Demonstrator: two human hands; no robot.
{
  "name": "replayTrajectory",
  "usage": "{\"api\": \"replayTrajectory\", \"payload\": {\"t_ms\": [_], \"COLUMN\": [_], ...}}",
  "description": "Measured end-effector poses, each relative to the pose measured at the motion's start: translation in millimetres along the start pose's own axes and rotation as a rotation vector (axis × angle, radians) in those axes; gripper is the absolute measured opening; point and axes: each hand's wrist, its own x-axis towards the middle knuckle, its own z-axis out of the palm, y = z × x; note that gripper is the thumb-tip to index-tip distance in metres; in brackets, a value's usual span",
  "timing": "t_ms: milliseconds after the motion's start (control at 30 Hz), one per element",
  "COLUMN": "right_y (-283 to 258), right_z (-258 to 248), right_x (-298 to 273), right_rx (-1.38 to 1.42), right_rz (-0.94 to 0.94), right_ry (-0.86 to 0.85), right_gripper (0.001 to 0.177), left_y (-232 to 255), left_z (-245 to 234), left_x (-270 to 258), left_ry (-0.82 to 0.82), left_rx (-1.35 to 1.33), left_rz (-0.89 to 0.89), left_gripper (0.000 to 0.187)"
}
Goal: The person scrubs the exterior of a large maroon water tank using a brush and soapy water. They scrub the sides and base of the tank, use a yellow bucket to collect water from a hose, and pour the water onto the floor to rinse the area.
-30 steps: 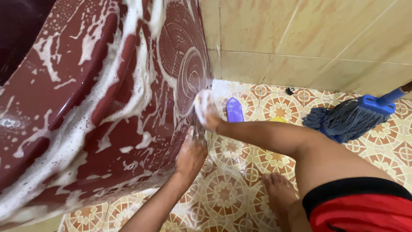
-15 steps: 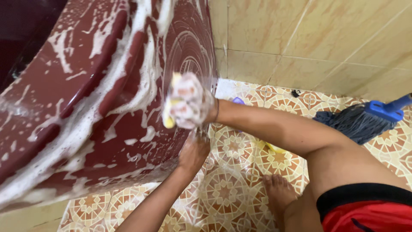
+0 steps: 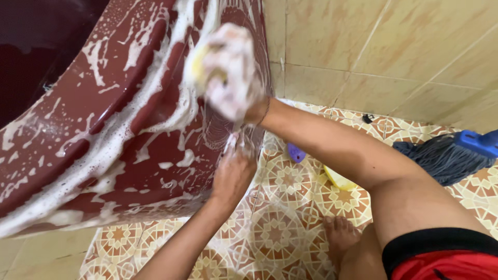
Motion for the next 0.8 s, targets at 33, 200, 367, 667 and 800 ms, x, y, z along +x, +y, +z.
{"api": "replayTrajectory", "payload": {"t_ms": [33,200,367,667,800], "right_y": [-10,-20,7,-55,-36], "right_z": [4,7,-4,-60,-67], "right_x": [-12,-67,-45,19,-13], "right_rx": [0.015,-0.017,-0.111,0.079,0.106], "right_rz": [-0.012,0.015,0.052,-0.345,-0.543], "right_ry": [-0.005,-0.124,-0.121,-0.034,-0.162], "right_gripper": [0.043,0.041,0.04,0.031,0.035], "left_y": [3,10,10,25,45], "left_z": [2,26,20,40,73], "left_x": [-4,-20,-14,-8,-21], "left_ry": [-0.007,-0.505,-0.421,-0.395,-0.334], "left_rx": [-0.001,-0.239,-0.161,-0.179,-0.196], "left_rz": [0.002,0.106,0.157,0.182,0.174], "left_gripper": [0.034,0.015,0.024,0.036,0.035]}}
